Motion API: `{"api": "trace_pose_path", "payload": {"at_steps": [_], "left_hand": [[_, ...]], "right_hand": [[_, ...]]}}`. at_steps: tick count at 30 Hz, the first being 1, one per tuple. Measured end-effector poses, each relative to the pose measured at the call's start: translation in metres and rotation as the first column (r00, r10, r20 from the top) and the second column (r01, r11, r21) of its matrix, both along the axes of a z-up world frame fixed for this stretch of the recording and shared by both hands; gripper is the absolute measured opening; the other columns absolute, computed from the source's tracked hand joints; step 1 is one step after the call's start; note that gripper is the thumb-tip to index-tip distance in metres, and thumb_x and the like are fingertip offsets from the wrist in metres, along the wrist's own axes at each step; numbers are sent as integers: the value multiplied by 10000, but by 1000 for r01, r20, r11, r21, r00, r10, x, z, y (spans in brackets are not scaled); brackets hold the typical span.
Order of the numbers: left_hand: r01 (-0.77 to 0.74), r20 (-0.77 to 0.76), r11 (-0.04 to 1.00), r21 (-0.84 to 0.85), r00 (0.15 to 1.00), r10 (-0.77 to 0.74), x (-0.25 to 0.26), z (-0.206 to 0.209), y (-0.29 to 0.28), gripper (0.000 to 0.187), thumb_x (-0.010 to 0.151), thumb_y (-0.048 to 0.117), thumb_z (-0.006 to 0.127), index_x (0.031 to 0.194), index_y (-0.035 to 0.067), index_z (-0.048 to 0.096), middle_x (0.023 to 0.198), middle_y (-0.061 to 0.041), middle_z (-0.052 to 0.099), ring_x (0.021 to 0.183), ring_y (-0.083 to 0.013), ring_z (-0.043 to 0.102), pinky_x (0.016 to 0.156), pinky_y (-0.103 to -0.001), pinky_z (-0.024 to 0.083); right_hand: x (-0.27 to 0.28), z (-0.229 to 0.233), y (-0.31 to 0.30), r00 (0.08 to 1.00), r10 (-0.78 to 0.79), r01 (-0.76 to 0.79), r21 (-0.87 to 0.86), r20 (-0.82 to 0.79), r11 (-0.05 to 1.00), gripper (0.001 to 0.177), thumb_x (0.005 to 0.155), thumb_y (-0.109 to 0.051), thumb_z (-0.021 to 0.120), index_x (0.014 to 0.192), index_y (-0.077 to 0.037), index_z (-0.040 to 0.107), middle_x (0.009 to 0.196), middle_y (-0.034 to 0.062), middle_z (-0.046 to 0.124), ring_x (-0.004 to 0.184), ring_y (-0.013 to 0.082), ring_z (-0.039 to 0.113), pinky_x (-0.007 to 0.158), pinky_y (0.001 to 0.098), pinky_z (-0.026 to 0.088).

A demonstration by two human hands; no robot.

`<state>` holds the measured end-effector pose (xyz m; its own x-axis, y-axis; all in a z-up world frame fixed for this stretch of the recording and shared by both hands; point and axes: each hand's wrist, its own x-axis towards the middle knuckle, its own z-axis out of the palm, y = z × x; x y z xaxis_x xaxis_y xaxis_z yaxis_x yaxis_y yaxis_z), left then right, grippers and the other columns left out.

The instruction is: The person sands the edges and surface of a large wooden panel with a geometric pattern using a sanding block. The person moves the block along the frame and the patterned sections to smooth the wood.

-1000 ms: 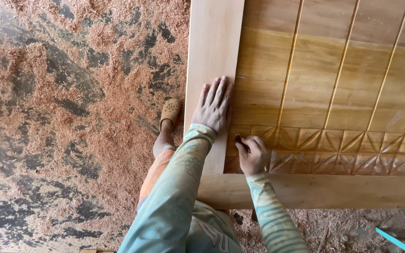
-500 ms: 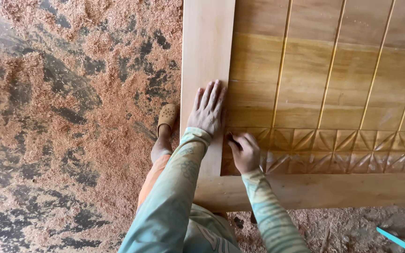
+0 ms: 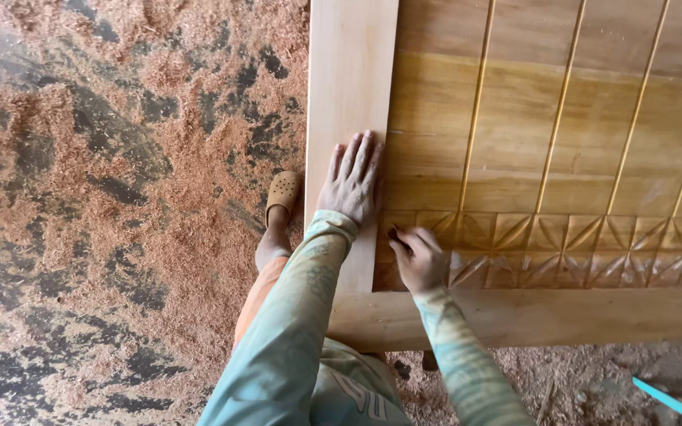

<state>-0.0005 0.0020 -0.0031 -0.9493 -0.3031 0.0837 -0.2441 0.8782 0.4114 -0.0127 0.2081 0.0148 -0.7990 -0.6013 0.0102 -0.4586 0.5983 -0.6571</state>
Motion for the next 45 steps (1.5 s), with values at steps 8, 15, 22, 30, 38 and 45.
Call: {"api": "trace_pose_path", "payload": {"at_steps": [8, 15, 22, 30, 38, 45], "left_hand": [[8, 29, 1000, 28, 1000, -9, -1, 4, -2, 636, 1018, 285, 492, 1596, 66, 345, 1670, -154, 307, 1555, -308, 270, 1276, -512, 197], [-2, 13, 1000, 15, 1000, 1, 3, 4, -1, 633, 1021, 273, 493, 1603, 69, 348, 1672, -142, 309, 1557, -301, 273, 1280, -511, 198], [6, 16, 1000, -11, 1000, -5, 2, 3, 0, 641, 1034, 271, 487, 1614, 49, 329, 1685, -149, 291, 1568, -304, 260, 1289, -506, 184], [3, 26, 1000, 17, 1000, -4, 1, 5, -1, 642, 1026, 285, 486, 1607, 59, 332, 1676, -150, 290, 1560, -307, 258, 1281, -506, 184], [7, 38, 1000, -19, 999, -7, -1, 3, -2, 635, 1023, 287, 482, 1604, 72, 339, 1681, -137, 296, 1559, -300, 266, 1282, -497, 188], [-10, -5, 1000, -4, 1000, 10, 4, 4, 0, 631, 1038, 276, 487, 1617, 75, 339, 1690, -129, 299, 1575, -290, 265, 1299, -500, 190]], "right_hand": [[3, 14, 16, 1000, -9, 9, 6, -18, 1000, 200, 816, -75, 818, 978, 22, 753, 947, 133, 711, 830, 279, 698, 720, 347, 566], [4, 6, 1, 996, 18, -18, 2, -84, 1000, 186, 828, -75, 809, 977, 21, 752, 959, 128, 709, 864, 290, 692, 747, 362, 565], [2, -17, -7, 998, 14, -17, -62, -59, 998, 177, 829, -34, 788, 983, 37, 736, 968, 140, 709, 879, 298, 692, 787, 382, 570], [4, -11, 5, 996, -17, 16, -8, -83, 1000, 169, 820, -48, 803, 923, 35, 698, 944, 147, 680, 875, 316, 671, 779, 386, 553], [5, -4, 12, 996, -71, 71, 6, -46, 997, 196, 794, -58, 815, 902, 23, 673, 917, 154, 656, 846, 336, 657, 750, 408, 534], [11, -6, 15, 995, -86, 86, -14, -41, 996, 189, 799, -49, 801, 912, 24, 667, 912, 169, 653, 850, 358, 656, 733, 420, 531]]}}
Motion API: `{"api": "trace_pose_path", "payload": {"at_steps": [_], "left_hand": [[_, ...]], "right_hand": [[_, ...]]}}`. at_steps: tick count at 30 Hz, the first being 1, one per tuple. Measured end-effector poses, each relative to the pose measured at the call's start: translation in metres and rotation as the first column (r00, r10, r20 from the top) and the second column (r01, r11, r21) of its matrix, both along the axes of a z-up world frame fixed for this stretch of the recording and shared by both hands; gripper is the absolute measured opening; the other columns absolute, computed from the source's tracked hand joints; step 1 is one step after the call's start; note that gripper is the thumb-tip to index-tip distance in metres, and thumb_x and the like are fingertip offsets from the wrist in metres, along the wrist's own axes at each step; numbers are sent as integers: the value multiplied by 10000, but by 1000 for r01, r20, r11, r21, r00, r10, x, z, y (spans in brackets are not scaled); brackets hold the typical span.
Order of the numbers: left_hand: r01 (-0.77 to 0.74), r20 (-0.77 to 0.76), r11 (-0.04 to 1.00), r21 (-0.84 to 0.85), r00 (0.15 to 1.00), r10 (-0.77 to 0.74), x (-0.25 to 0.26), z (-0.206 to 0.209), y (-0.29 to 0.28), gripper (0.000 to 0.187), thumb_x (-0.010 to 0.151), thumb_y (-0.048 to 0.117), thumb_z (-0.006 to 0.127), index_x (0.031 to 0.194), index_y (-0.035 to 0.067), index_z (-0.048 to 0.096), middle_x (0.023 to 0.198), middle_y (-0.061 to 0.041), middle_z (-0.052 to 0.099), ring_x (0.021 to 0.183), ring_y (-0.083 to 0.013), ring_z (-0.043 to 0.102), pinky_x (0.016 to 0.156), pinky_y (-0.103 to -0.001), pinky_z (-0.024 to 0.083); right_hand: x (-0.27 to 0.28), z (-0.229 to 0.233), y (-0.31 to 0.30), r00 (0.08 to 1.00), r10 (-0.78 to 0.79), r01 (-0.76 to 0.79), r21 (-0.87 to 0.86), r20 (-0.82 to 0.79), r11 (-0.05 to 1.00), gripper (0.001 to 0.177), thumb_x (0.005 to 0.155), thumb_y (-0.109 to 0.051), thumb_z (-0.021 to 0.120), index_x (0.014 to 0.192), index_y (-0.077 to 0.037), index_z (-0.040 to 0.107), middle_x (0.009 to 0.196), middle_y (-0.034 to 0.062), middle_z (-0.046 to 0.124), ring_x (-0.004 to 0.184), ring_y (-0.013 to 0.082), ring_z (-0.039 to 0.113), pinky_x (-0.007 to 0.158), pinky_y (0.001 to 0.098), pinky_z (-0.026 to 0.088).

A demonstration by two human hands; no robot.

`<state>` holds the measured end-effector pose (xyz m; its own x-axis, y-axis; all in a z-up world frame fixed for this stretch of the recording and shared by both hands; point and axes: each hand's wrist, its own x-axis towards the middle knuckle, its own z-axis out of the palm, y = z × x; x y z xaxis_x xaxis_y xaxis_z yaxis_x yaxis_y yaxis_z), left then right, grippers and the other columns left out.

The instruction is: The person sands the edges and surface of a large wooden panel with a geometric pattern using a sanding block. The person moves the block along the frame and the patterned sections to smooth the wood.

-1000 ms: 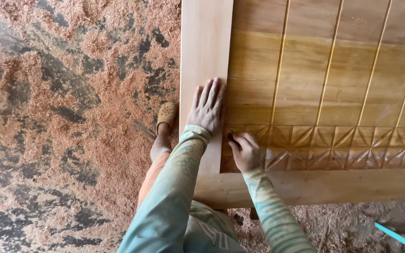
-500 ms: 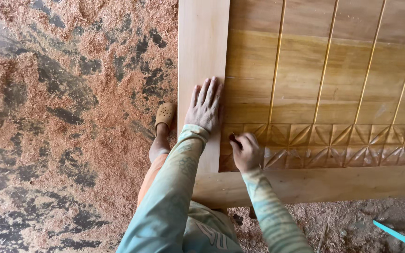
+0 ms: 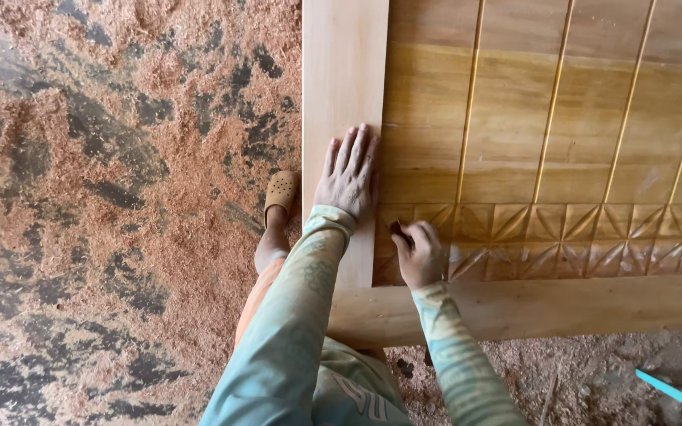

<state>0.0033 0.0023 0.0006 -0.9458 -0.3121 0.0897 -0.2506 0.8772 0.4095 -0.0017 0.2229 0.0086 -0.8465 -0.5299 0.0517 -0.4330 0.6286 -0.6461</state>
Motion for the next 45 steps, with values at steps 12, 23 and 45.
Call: {"api": "trace_pose_path", "payload": {"at_steps": [12, 23, 45], "left_hand": [[37, 9, 999, 10, 999, -37, -1, -13, -1, 645, 1015, 269, 475, 1602, 45, 330, 1677, -166, 288, 1561, -329, 259, 1276, -514, 176], [16, -47, 997, 77, 999, -13, -4, -7, -2, 617, 1020, 235, 446, 1594, 33, 341, 1672, -174, 300, 1560, -328, 264, 1282, -522, 182], [-453, -53, 874, 175, 882, 468, 103, -11, 28, 793, 945, 409, 639, 1563, 47, 297, 1597, -232, 314, 1496, -406, 277, 1223, -565, 221]], "right_hand": [[3, 10, 15, 998, 58, -58, 18, -19, 998, 181, 829, -75, 799, 883, 17, 652, 882, 177, 644, 834, 369, 642, 741, 438, 522], [-1, 2, 19, 1000, -18, 19, 102, -12, 995, 168, 816, -85, 801, 913, 4, 696, 938, 143, 681, 825, 317, 674, 752, 423, 536], [-51, 6, 26, 910, 54, 42, -221, 412, 974, 240, 827, -77, 834, 1019, -13, 706, 918, 41, 724, 802, 102, 657, 735, 265, 535]]}}
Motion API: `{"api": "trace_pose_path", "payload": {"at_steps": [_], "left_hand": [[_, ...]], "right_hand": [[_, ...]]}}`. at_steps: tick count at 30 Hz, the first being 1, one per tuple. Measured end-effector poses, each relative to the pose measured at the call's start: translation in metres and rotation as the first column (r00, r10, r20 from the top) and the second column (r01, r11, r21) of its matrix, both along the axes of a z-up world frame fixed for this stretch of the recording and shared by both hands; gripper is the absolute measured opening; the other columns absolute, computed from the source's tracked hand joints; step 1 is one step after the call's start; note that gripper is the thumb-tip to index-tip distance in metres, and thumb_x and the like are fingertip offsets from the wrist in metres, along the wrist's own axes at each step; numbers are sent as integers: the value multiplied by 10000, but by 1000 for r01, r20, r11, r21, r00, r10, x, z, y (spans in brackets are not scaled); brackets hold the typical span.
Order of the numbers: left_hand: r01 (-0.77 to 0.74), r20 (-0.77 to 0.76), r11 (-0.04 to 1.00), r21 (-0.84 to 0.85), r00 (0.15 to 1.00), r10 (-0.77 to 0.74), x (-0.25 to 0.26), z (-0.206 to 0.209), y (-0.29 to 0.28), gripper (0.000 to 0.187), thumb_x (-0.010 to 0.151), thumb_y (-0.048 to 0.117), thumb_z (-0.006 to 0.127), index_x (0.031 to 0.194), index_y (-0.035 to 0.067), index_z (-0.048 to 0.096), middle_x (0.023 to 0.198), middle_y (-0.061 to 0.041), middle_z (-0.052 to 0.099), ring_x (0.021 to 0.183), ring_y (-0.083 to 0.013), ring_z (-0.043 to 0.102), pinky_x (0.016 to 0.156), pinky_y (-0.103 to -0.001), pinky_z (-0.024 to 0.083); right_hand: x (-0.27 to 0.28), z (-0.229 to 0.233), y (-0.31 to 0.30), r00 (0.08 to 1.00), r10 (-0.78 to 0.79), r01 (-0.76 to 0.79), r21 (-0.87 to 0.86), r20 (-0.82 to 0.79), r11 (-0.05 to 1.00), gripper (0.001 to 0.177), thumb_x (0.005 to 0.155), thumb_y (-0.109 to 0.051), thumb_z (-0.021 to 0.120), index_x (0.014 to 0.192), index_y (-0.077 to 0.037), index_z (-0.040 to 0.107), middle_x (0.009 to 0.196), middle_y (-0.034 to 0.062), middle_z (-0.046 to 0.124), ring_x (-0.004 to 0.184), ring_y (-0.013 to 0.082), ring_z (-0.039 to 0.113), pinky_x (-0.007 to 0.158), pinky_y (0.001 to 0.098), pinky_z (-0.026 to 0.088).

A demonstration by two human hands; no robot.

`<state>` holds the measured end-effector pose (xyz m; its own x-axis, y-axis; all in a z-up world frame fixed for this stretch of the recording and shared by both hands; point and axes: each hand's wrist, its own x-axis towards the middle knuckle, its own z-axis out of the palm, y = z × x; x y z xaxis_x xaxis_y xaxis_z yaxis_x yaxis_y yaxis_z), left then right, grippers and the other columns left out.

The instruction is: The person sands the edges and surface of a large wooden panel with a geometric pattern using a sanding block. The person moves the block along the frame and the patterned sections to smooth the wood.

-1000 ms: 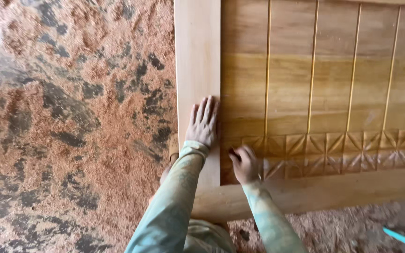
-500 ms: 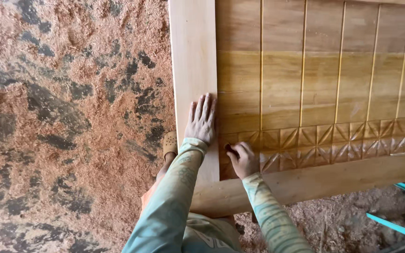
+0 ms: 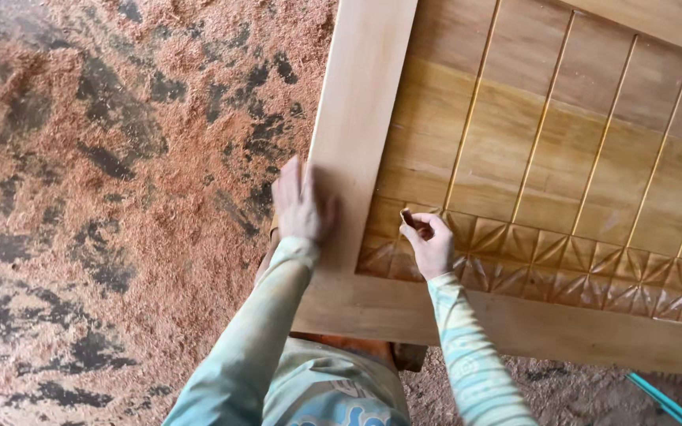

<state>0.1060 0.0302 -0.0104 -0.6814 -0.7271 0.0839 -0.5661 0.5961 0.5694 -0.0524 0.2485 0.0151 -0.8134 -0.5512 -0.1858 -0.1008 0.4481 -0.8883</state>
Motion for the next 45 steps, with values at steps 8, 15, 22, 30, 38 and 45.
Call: {"api": "trace_pose_path", "payload": {"at_steps": [8, 15, 22, 30, 38, 45], "left_hand": [[-291, 281, 955, 57, 922, 265, 75, 6, 98, 800, 982, 496, 529, 1578, 8, 316, 1398, -211, 558, 1200, -368, 569, 1037, -478, 442], [-310, 229, 951, -12, 925, 305, 71, 4, 94, 787, 950, 501, 547, 1541, 7, 383, 1186, -182, 634, 1031, -345, 628, 880, -449, 508], [-319, 201, 947, 38, 931, 305, 78, 5, 98, 763, 973, 505, 537, 1543, 17, 398, 1252, -176, 632, 1071, -335, 625, 916, -441, 502], [-414, 174, 910, -15, 895, 410, 71, 2, 109, 774, 964, 486, 552, 1567, 35, 376, 1457, -225, 509, 1356, -381, 471, 1134, -507, 348], [-565, 215, 824, -40, 801, 559, 37, -7, 154, 797, 938, 467, 578, 1570, 35, 358, 1626, -263, 302, 1527, -411, 254, 1246, -576, 142], [-598, 236, 799, -63, 769, 595, 30, 9, 152, 799, 917, 459, 585, 1578, 73, 355, 1581, -238, 365, 1488, -384, 317, 1233, -560, 179]], "right_hand": [[6, 8, 30, 849, 431, -396, 171, -305, 902, 225, 832, -162, 833, 977, -21, 736, 911, 99, 693, 801, 248, 686, 721, 351, 551], [9, 7, 20, 464, 646, -586, 337, -606, 737, 271, 795, -232, 820, 986, -64, 728, 975, 81, 677, 919, 290, 676, 815, 408, 557], [2, 23, 12, 254, 708, -646, 429, -659, 631, 247, 811, -173, 783, 1026, -59, 740, 1037, 89, 683, 1007, 283, 645, 909, 417, 535], [6, 19, 7, 252, 675, -677, 371, -694, 635, 225, 830, -134, 783, 1038, -58, 744, 1050, 71, 675, 1023, 274, 632, 928, 407, 530], [-39, 16, 0, 99, 725, -870, 294, -681, 395, 232, 825, -103, 804, 1014, 3, 723, 993, 107, 671, 961, 304, 637, 876, 418, 544], [-36, 12, -18, 10, 765, -971, 175, -644, 161, 208, 826, -39, 778, 1009, 38, 715, 988, 129, 663, 948, 323, 633, 860, 411, 547]]}}
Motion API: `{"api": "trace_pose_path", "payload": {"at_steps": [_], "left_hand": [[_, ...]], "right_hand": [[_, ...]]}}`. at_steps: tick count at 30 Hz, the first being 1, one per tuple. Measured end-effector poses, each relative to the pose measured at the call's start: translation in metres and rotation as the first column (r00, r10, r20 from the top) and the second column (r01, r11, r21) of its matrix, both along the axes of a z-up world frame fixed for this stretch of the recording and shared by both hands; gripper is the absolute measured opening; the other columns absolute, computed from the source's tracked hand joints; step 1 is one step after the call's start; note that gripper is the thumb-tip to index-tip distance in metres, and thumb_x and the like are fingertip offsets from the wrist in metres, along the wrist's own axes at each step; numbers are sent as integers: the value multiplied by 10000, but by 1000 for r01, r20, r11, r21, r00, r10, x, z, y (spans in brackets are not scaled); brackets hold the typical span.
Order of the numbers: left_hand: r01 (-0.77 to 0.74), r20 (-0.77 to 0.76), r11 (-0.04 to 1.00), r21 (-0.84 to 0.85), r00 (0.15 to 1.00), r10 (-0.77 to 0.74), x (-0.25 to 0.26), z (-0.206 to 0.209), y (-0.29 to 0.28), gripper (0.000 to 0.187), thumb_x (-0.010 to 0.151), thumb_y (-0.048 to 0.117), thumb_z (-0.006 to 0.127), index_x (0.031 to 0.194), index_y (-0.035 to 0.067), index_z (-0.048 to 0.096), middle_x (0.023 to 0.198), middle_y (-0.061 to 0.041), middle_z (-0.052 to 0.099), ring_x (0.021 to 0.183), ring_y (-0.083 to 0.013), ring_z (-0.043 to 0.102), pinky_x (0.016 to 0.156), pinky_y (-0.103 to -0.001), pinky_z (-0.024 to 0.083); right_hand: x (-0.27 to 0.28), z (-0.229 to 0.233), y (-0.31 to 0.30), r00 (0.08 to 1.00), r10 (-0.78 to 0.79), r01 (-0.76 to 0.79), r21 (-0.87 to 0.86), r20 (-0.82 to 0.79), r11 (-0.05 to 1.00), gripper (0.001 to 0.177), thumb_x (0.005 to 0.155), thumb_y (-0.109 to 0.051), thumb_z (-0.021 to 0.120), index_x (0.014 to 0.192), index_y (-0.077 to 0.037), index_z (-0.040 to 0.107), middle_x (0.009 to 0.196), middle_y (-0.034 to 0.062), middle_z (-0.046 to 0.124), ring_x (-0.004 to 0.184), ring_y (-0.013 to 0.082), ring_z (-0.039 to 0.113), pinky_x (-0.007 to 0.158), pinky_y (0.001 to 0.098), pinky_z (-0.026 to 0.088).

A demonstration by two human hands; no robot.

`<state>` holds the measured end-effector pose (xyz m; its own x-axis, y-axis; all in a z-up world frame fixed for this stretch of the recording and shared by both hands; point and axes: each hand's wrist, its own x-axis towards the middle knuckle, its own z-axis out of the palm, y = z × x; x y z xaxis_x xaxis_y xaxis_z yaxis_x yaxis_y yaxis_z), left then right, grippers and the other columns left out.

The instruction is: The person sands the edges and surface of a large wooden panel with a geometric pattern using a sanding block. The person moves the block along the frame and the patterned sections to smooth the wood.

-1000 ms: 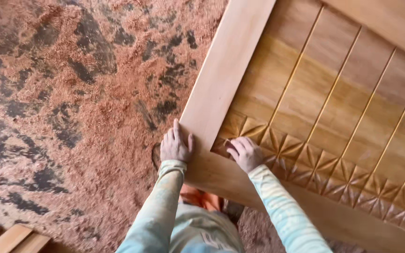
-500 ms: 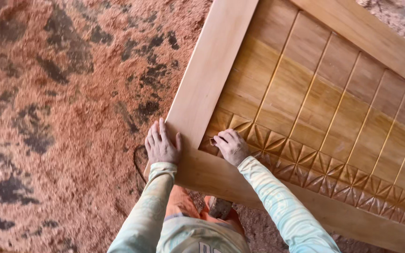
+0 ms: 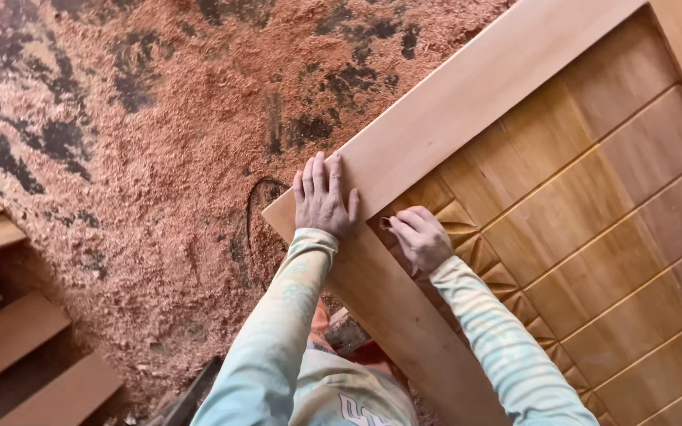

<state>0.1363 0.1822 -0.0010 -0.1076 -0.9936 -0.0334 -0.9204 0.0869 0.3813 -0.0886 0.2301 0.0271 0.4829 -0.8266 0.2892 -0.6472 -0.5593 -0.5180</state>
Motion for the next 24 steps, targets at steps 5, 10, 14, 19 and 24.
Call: {"api": "trace_pose_path", "payload": {"at_steps": [5, 10, 14, 19, 24], "left_hand": [[-7, 0, 1000, -26, 1000, 7, -3, 3, -1, 794, 918, 455, 587, 1581, 85, 354, 1572, -232, 381, 1478, -370, 326, 1236, -548, 184], [-19, -7, 999, -36, 1000, 19, -4, 4, -1, 782, 928, 448, 596, 1587, 100, 358, 1576, -221, 382, 1474, -368, 333, 1242, -535, 186], [-29, -12, 1000, -5, 1000, 29, -5, 6, 0, 793, 909, 444, 608, 1581, 104, 362, 1568, -219, 386, 1471, -363, 338, 1241, -538, 187], [-24, -22, 999, -27, 999, 23, -5, 7, -3, 781, 936, 438, 611, 1593, 97, 361, 1581, -217, 389, 1485, -358, 337, 1252, -527, 193], [-43, -4, 999, -8, 999, 43, -5, 9, -1, 789, 909, 446, 616, 1578, 108, 370, 1562, -208, 402, 1468, -357, 340, 1239, -527, 197]], "right_hand": [[-15, 2, -1, 1000, -15, 15, 42, 15, 999, 206, 846, -38, 778, 1031, 33, 722, 990, 124, 660, 928, 311, 631, 827, 399, 548], [-4, -3, -10, 997, 70, -71, 14, 25, 997, 204, 854, -37, 774, 1033, 38, 710, 998, 131, 655, 940, 323, 632, 832, 409, 555], [-20, 7, -5, 999, 53, -53, 18, 2, 998, 222, 836, -20, 764, 1044, 37, 714, 994, 133, 658, 934, 328, 630, 823, 410, 552], [-4, -1, -10, 999, 49, -50, 18, 10, 999, 213, 851, -18, 774, 1051, 28, 717, 996, 123, 665, 942, 326, 641, 825, 402, 561], [-12, 4, -12, 997, 71, -72, 22, 43, 997, 219, 856, -15, 765, 1061, 39, 711, 1002, 134, 662, 934, 330, 635, 827, 417, 550]]}}
